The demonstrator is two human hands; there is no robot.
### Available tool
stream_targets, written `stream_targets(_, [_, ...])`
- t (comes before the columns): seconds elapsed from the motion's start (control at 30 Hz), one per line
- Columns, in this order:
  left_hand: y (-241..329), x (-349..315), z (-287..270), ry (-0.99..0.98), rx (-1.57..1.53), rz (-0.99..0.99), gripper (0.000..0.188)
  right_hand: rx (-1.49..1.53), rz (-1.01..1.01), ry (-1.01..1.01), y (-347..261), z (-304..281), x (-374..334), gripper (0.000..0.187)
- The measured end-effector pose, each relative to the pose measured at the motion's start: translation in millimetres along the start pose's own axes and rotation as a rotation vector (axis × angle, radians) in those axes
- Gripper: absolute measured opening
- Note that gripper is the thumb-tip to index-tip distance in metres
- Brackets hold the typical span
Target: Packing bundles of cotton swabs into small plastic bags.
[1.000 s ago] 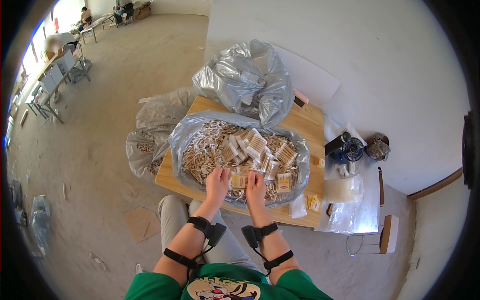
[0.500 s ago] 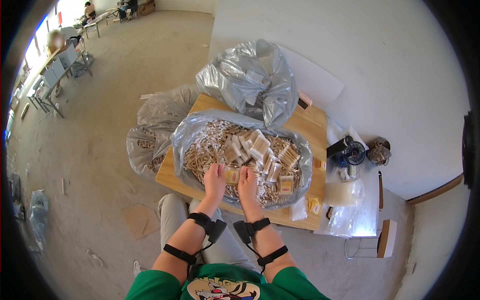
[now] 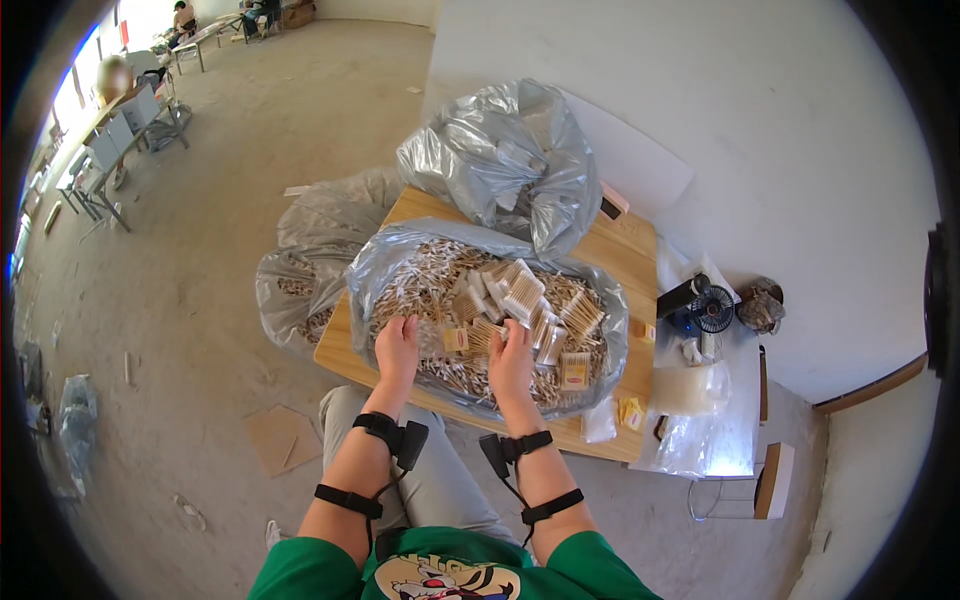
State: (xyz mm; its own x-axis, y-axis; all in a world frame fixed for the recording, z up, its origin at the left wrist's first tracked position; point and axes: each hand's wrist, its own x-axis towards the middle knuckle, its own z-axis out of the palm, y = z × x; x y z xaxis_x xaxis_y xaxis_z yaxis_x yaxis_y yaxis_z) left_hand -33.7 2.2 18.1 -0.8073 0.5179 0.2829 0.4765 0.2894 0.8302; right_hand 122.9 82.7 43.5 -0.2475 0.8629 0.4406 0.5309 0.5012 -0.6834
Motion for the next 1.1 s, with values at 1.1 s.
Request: stream_targets(1.1, [40.3,-44.9,-14.3,-0.367,-0.504,-0.237,0.022,0.337,0.707,0.176,222.4,-232.1,-84.0,0.016])
